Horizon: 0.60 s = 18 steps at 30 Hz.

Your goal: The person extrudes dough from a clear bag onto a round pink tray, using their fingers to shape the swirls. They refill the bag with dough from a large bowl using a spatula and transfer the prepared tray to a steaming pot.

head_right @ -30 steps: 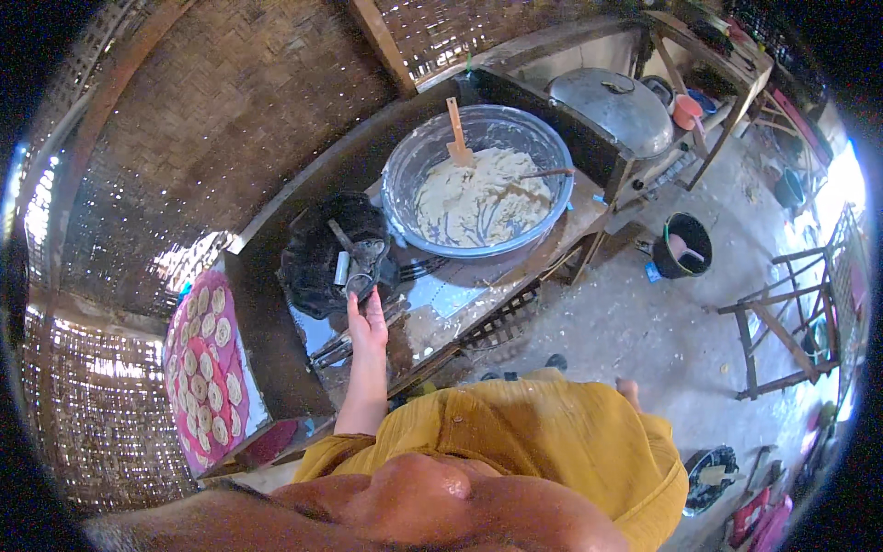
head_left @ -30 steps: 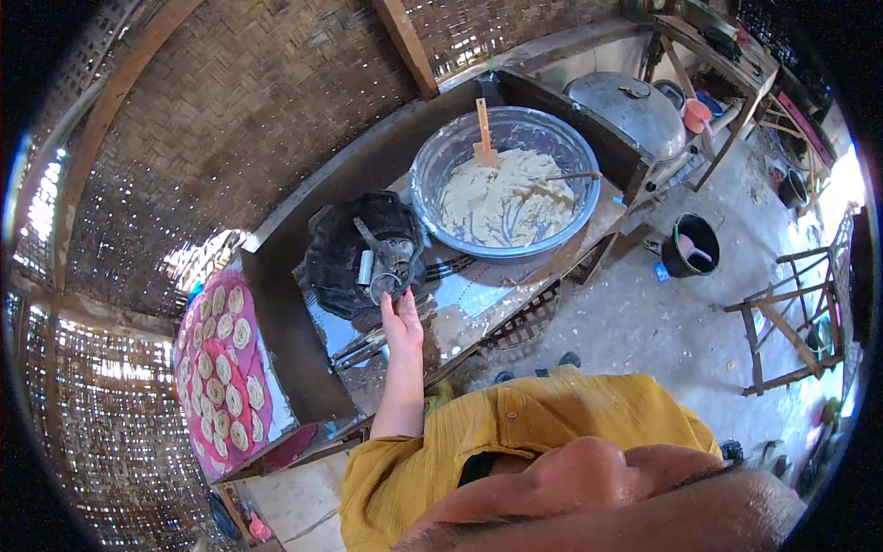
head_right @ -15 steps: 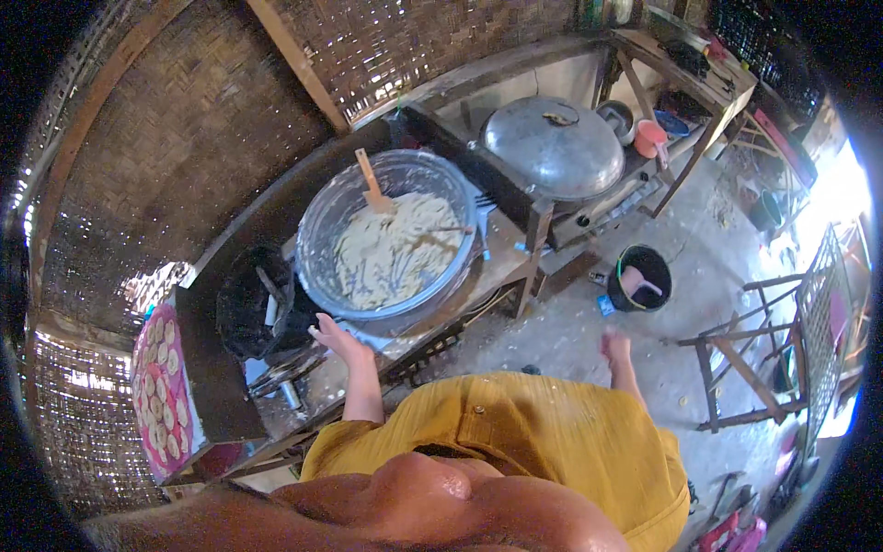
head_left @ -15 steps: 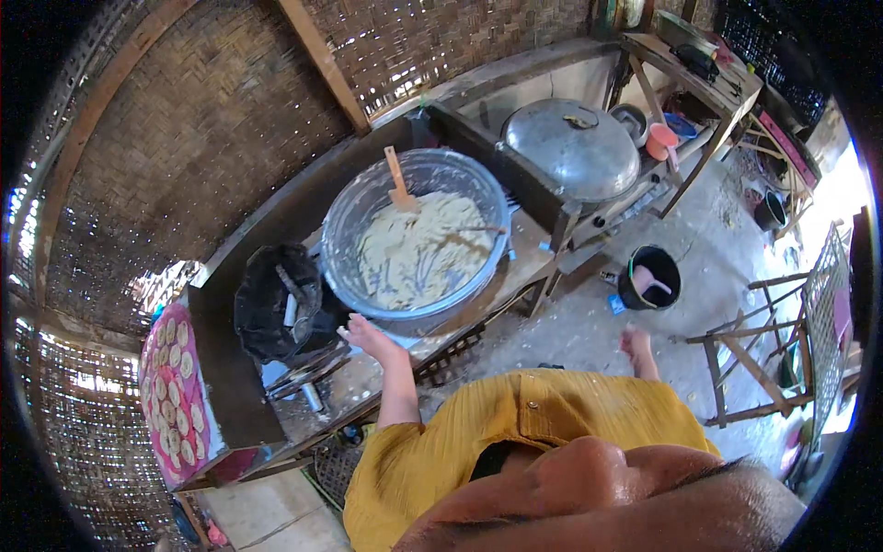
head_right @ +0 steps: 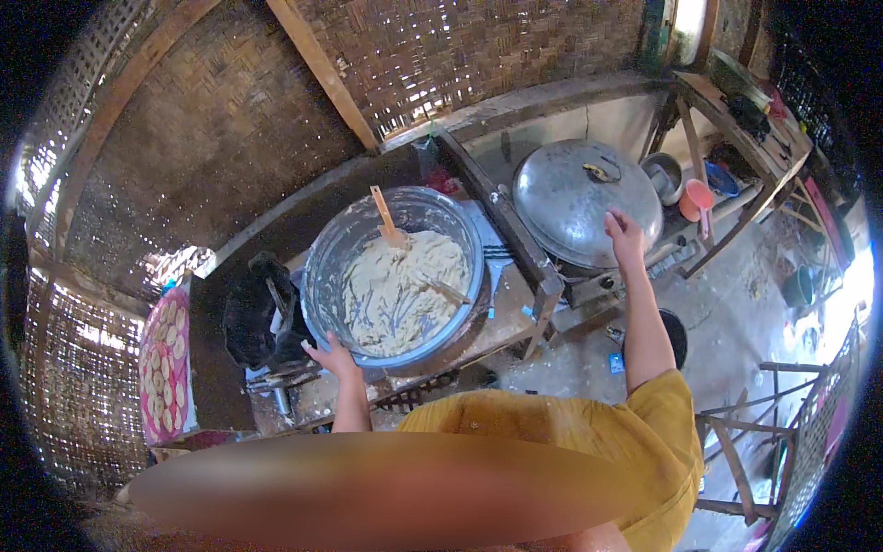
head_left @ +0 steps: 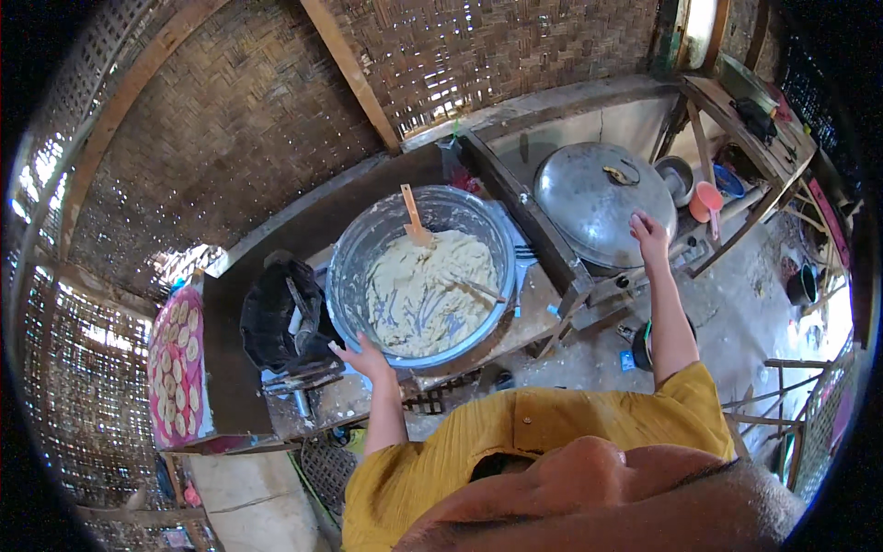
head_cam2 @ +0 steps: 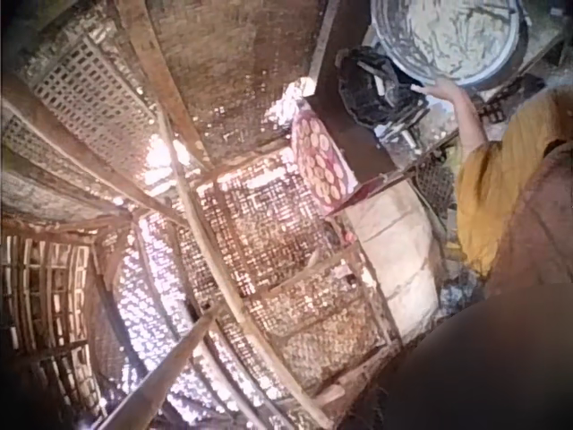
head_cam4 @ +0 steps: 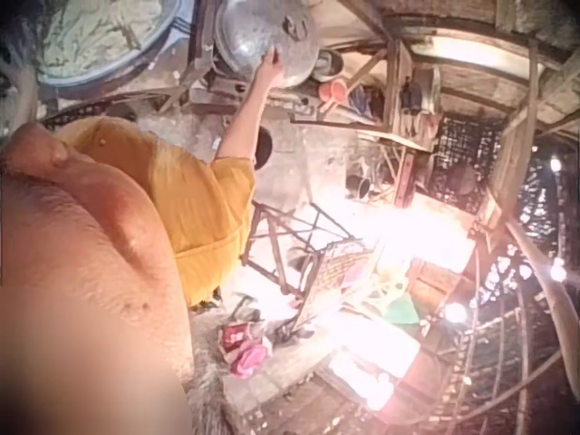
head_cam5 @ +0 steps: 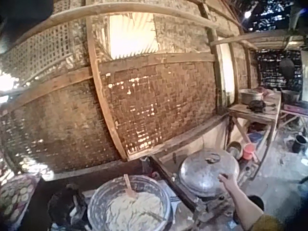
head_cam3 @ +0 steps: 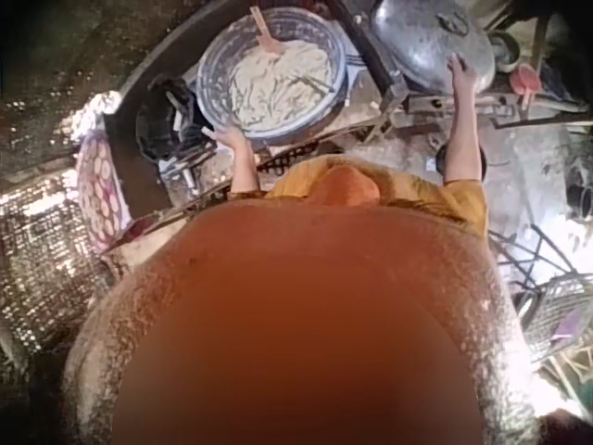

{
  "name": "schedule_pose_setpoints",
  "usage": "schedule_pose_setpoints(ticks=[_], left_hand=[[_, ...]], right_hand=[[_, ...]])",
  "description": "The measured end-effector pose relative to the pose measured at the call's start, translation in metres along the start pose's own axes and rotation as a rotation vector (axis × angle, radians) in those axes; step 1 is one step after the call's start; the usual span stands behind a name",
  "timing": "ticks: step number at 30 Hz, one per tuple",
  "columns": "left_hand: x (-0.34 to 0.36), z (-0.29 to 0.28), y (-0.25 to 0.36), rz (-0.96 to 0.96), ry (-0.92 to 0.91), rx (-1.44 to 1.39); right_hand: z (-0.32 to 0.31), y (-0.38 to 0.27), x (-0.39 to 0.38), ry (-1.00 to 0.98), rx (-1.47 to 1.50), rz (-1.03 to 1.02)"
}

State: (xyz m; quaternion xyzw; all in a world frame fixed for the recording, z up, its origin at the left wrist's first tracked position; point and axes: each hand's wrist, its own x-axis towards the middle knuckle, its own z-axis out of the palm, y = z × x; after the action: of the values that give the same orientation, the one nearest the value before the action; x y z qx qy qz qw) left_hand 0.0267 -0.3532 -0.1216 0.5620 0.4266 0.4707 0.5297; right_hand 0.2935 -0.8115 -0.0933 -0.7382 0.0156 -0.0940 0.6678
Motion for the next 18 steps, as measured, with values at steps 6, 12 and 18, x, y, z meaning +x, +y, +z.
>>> schedule_pose_setpoints(ticks=[6, 12, 18], left_hand=[[-0.001, 0.001, -0.008, -0.064, -0.054, -0.088], [-0.001, 0.000, -0.007, -0.052, 0.025, 0.131], [0.010, -0.013, -0.033, 0.006, 0.089, 0.107]], right_hand=[[0.003, -0.009, 0.083, 0.068, -0.370, -0.143], [0.011, 0.010, 0.153, 0.107, -0.914, -0.391], [0.019, 0.064, 0.235, -0.129, -1.340, -0.325]])
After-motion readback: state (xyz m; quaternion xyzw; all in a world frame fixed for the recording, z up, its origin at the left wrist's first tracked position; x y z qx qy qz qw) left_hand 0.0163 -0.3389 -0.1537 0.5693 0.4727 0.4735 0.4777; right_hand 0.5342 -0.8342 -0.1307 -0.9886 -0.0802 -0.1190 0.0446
